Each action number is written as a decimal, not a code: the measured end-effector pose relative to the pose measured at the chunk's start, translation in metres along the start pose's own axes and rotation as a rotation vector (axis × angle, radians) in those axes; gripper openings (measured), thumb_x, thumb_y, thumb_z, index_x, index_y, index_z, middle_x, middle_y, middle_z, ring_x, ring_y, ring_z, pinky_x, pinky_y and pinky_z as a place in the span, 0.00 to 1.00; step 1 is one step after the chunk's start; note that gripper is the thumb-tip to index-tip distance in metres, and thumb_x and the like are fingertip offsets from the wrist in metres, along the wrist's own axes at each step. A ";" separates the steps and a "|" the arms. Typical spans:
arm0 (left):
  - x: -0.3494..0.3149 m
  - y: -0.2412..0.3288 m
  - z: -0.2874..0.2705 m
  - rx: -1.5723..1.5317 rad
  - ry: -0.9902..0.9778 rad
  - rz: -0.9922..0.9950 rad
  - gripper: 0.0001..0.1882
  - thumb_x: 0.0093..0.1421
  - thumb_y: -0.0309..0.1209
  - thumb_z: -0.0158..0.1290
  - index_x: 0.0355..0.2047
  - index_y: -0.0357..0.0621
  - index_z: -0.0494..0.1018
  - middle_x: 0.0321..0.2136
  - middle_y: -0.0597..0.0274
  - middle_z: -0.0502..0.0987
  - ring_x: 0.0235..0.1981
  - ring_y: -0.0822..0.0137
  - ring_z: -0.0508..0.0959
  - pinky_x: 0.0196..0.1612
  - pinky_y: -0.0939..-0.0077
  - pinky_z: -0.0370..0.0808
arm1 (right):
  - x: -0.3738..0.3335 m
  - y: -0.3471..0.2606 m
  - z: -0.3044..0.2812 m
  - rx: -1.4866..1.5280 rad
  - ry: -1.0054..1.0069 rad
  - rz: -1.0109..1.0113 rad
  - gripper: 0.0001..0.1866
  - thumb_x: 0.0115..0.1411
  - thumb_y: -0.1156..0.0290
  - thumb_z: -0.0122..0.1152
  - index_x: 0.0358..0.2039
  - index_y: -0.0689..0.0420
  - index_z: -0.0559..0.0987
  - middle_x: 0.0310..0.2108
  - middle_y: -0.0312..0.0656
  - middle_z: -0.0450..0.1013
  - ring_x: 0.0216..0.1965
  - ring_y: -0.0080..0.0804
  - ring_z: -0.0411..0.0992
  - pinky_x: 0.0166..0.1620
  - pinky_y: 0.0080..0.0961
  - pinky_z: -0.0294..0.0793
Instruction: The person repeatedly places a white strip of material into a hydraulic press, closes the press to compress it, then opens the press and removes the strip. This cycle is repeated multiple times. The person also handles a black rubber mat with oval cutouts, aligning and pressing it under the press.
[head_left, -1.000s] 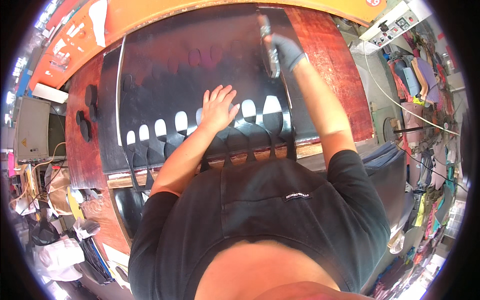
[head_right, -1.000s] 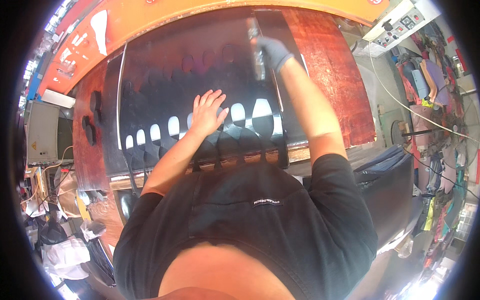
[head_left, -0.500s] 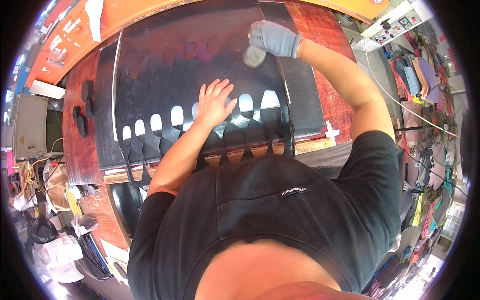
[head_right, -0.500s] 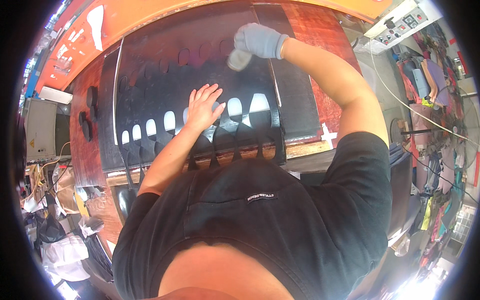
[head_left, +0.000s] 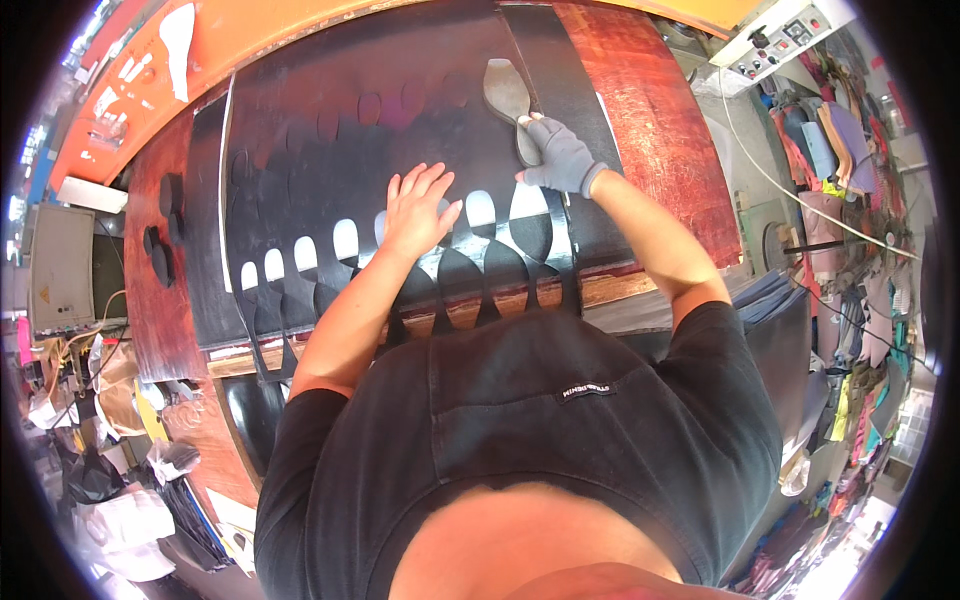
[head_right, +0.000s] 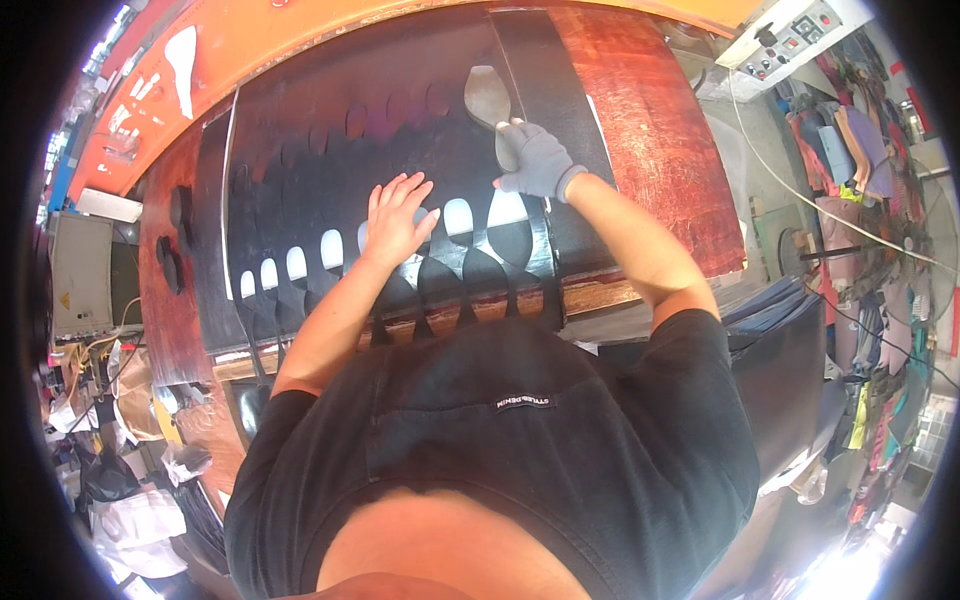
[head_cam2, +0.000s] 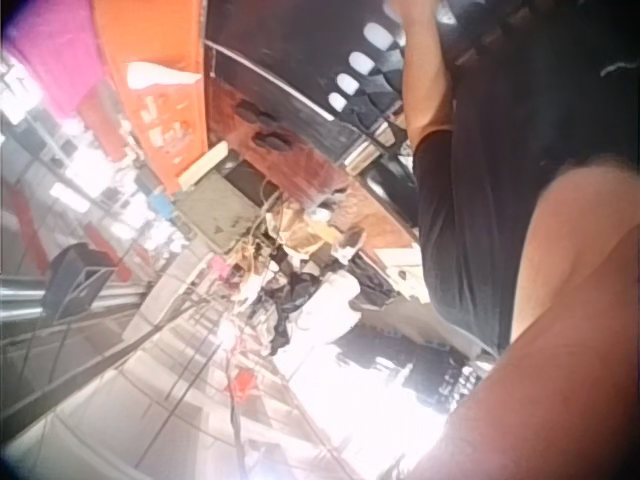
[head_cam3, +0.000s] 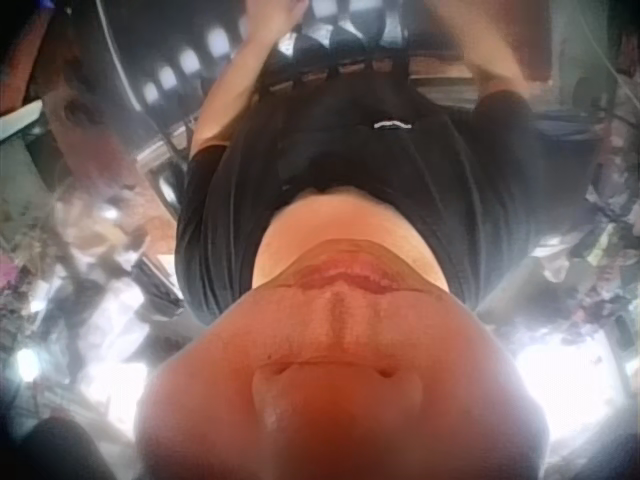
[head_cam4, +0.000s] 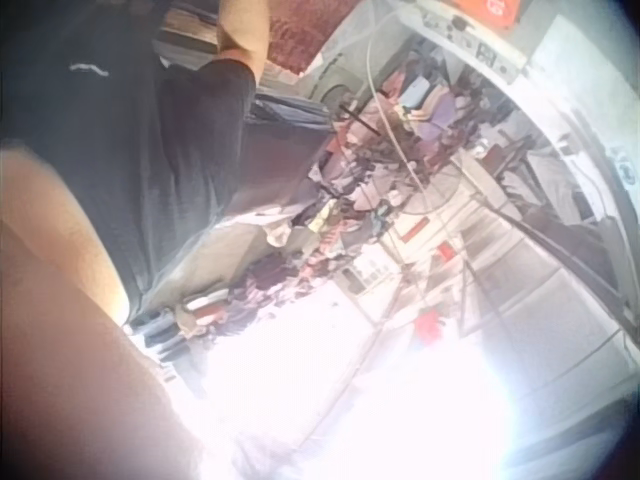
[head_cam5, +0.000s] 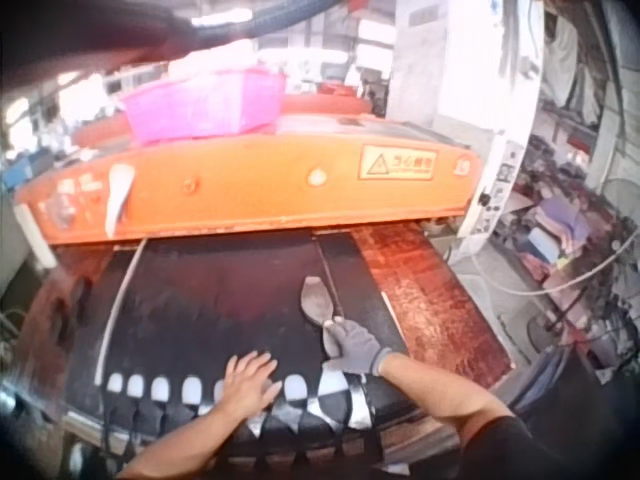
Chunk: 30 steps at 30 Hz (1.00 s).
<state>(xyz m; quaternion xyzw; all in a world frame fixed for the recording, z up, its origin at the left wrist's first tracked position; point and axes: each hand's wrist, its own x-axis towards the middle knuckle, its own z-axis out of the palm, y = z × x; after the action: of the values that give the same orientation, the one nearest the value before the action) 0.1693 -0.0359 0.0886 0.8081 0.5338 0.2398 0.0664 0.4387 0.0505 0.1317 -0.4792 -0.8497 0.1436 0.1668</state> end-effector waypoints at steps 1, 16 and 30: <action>0.000 0.000 0.001 0.005 0.019 0.000 0.24 0.54 0.42 0.55 0.50 0.48 0.72 0.56 0.61 0.67 0.60 0.57 0.61 0.62 0.49 0.51 | -0.004 -0.001 0.005 -0.113 0.000 0.019 0.44 0.40 0.55 0.72 0.57 0.55 0.64 0.56 0.53 0.63 0.58 0.48 0.60 0.59 0.35 0.62; 0.003 0.002 0.000 0.050 0.018 0.029 0.24 0.55 0.41 0.54 0.51 0.49 0.71 0.56 0.62 0.67 0.60 0.58 0.61 0.62 0.52 0.52 | -0.006 0.005 0.038 0.156 0.256 0.027 0.41 0.38 0.54 0.71 0.54 0.52 0.67 0.53 0.49 0.66 0.55 0.48 0.63 0.57 0.37 0.63; 0.009 -0.005 -0.006 0.099 -0.019 0.049 0.24 0.56 0.42 0.54 0.52 0.47 0.70 0.56 0.60 0.67 0.60 0.56 0.62 0.61 0.53 0.53 | -0.057 0.004 0.038 0.270 0.371 0.121 0.38 0.46 0.54 0.67 0.55 0.58 0.67 0.53 0.51 0.64 0.55 0.49 0.63 0.57 0.36 0.63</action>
<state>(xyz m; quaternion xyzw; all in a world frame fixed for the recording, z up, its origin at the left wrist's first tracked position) 0.1653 -0.0269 0.0945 0.8256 0.5244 0.2068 0.0257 0.4530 0.0002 0.0879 -0.5209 -0.7473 0.1751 0.3736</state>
